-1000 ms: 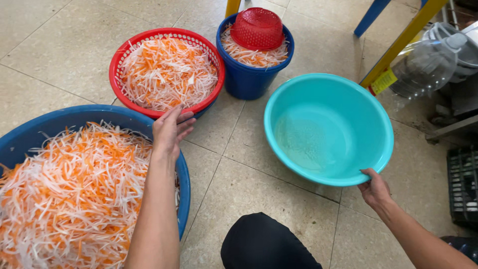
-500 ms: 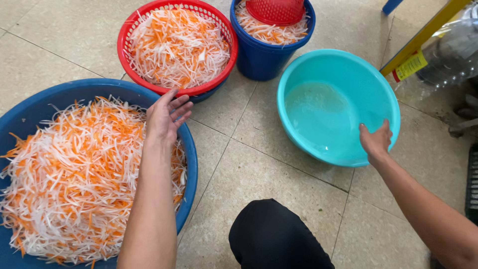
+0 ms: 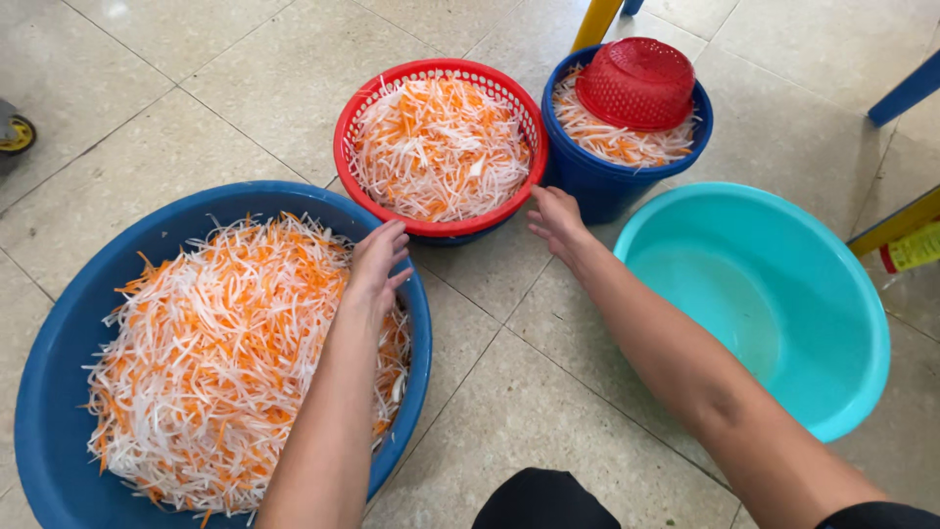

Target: The person transfers handfuls of shredded white and orange vegetables by hand between several plastic bowls and baskets on the floor.

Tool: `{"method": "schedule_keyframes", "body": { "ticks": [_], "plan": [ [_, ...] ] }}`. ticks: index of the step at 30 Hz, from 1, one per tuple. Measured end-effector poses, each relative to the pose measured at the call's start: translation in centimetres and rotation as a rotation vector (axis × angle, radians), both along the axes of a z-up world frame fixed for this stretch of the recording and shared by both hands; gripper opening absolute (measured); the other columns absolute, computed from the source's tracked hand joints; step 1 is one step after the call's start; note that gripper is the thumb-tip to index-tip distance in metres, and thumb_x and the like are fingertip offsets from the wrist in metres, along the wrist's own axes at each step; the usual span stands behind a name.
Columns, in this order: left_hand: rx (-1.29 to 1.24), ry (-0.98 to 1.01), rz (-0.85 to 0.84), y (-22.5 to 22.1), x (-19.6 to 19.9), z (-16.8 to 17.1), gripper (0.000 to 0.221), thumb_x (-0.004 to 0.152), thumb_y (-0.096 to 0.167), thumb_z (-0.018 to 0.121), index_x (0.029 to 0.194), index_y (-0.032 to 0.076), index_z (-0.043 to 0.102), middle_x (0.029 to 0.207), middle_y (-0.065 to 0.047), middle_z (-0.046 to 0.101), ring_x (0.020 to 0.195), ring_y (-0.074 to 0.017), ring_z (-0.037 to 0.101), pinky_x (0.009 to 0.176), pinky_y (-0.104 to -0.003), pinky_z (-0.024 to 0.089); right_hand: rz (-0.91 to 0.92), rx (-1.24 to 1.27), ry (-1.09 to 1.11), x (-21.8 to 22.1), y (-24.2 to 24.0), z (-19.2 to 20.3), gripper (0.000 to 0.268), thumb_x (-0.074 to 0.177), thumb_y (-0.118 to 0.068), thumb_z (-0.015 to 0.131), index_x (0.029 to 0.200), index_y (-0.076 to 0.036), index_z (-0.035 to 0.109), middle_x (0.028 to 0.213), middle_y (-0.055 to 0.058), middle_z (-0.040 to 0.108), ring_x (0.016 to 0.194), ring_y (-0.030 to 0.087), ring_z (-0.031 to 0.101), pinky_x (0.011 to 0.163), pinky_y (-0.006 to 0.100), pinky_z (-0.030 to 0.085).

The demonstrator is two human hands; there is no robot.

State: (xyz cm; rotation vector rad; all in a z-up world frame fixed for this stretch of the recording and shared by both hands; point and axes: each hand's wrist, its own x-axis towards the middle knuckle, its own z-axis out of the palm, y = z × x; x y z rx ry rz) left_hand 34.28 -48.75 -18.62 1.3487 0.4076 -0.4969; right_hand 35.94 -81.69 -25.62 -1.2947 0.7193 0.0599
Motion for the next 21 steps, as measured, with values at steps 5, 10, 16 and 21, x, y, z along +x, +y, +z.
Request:
{"method": "schedule_keyframes", "body": {
  "ticks": [5,10,16,21],
  "plan": [
    [-0.038,-0.016,-0.035,0.3,-0.2,1.4,0.058,0.092,0.037,0.062,0.145,0.015,0.055,0.138,-0.012,0.067,0.130,-0.0291,0.058,0.104,-0.050,0.046,-0.476,0.305,-0.108,2.4,-4.5,1.4,0.080,0.096,-0.043,0.065,0.154,-0.007,0.027,0.152,0.023,0.037,0.121,0.046,0.064,0.097,0.051,0.057],
    [-0.058,-0.004,-0.054,-1.1,-1.3,2.6,0.056,0.094,0.036,0.061,0.144,0.014,0.055,0.135,-0.011,0.068,0.130,-0.0280,0.059,0.105,-0.049,0.045,-0.577,0.365,-0.272,3.6,-8.8,-1.8,0.063,0.088,-0.021,0.070,0.139,0.005,0.043,0.141,0.028,0.054,0.114,0.047,0.071,0.089,0.049,0.066],
    [-0.085,-0.010,-0.135,-1.4,-3.3,4.8,0.053,0.095,0.035,0.060,0.143,0.013,0.058,0.137,-0.013,0.067,0.130,-0.0273,0.059,0.106,-0.049,0.045,-0.733,0.394,-0.279,-0.8,-12.9,-2.2,0.053,0.090,-0.021,0.065,0.133,0.008,0.052,0.131,0.028,0.061,0.111,0.047,0.069,0.086,0.050,0.067],
    [-0.073,-0.034,-0.163,-0.6,-4.0,5.4,0.051,0.095,0.036,0.059,0.141,0.014,0.060,0.136,-0.012,0.067,0.129,-0.0268,0.060,0.106,-0.048,0.046,-0.550,0.250,-0.166,-7.2,-16.0,-0.2,0.049,0.095,-0.025,0.062,0.130,0.007,0.053,0.123,0.024,0.068,0.107,0.042,0.072,0.085,0.047,0.067]
  ]
}}
